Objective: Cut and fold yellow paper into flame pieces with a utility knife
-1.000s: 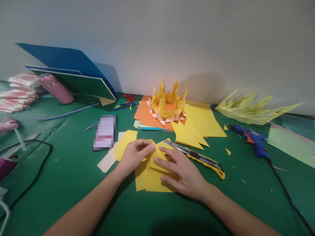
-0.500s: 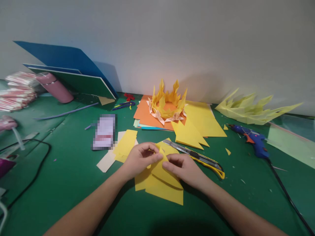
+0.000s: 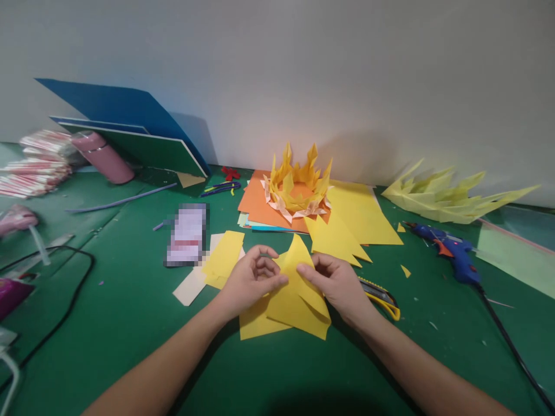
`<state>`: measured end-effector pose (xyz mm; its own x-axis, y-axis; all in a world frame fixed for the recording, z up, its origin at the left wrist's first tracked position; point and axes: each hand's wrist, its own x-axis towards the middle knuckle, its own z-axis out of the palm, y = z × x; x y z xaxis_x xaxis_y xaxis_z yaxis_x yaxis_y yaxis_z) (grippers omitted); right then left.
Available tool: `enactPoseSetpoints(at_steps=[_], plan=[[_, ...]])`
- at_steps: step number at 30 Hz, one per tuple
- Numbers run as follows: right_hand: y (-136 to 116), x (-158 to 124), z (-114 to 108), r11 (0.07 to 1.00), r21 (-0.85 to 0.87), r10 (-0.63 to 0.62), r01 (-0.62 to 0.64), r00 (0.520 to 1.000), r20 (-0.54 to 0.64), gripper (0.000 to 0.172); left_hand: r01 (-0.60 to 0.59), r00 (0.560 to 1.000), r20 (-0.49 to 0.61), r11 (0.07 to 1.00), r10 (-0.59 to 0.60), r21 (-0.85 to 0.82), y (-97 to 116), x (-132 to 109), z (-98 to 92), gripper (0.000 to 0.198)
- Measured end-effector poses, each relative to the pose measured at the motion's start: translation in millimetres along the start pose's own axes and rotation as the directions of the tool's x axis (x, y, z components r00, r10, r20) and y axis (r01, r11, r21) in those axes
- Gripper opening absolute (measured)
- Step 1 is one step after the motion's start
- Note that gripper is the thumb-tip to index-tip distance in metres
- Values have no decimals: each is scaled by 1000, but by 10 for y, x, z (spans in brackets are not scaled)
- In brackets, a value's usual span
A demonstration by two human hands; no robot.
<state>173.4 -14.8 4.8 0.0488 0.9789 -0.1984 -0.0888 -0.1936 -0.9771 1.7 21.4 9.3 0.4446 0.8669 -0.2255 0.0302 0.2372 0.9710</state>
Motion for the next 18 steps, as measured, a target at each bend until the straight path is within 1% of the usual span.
enactPoseSetpoints(at_steps=[3,5,12,18], plan=[[-65,56,26,994,76,72,-80,992,108,39,-10,1000,-17,1000,9,-20,-7,11,-26,43],[-76,80,37,986,104,110,-128,980,163,40,-13,1000,-13,1000,13,-17,-8,16,-40,42],[-6,77,59,972,147,164,-182,979,122,38,3,1000,20,998,-4,67,6,10,-40,38],[41,73,55,968,166,172,-189,979,112,36,30,998,57,997,-34,69,-29,10,-54,38]])
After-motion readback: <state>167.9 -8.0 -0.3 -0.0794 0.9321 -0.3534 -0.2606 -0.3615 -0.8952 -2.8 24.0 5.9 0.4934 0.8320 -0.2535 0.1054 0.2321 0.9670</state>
